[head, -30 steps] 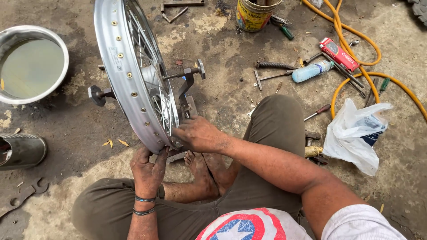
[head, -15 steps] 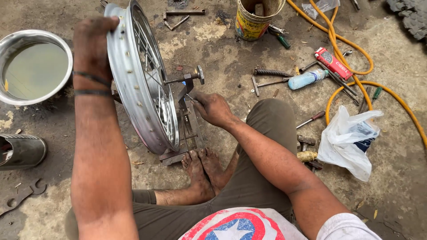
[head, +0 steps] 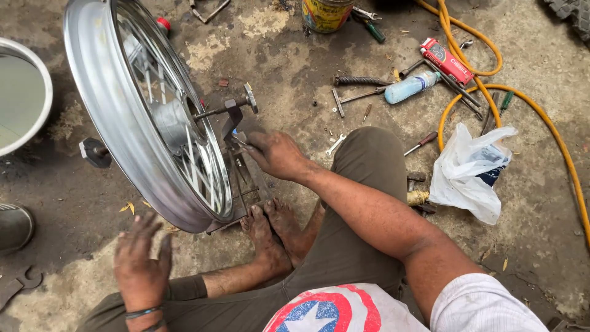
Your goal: The person sits on the ground and uses a wrench to tighten the spokes of a bicycle wheel mounted on a truing stand. They rotate the wheel to access different sections and repeatedly adjust the tension on the spokes.
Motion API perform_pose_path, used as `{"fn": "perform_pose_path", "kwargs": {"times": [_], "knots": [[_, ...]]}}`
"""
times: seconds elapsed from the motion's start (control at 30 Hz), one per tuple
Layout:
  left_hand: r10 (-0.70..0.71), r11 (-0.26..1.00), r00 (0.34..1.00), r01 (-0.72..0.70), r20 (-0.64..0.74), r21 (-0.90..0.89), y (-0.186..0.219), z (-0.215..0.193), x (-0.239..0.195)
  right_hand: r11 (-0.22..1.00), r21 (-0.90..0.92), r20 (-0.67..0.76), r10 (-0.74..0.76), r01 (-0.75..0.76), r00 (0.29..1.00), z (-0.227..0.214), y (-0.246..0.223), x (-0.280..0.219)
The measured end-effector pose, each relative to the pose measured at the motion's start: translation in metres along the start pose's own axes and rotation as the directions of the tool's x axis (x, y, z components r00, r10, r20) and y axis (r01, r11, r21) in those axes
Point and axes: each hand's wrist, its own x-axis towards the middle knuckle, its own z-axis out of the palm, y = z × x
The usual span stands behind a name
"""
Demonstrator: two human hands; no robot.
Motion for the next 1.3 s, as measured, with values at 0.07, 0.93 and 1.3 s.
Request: {"fn": "perform_pose_path", "kwargs": {"times": [0.07, 0.93, 1.3], "knots": [[-0.13, 0.991, 0.987, 0.129, -0.096, -0.018, -0.012, 0.0, 0.002, 0.995, 0.101, 0.037, -0.009, 0.005, 0.999, -0.002, -0.023, 0.003], [-0.259, 0.885, 0.964, 0.263, 0.064, -0.384, -0.042, 0.099, 0.023, 0.985, 0.121, 0.208, -0.145, 0.122, 0.967, 0.003, 0.015, -0.005], [-0.344, 0.802, 0.922, 0.388, 0.179, -0.455, -0.069, 0.124, 0.026, 0.927, 0.318, 0.374, -0.315, 0.198, 0.872, 0.024, 0.014, -0.011]]}}
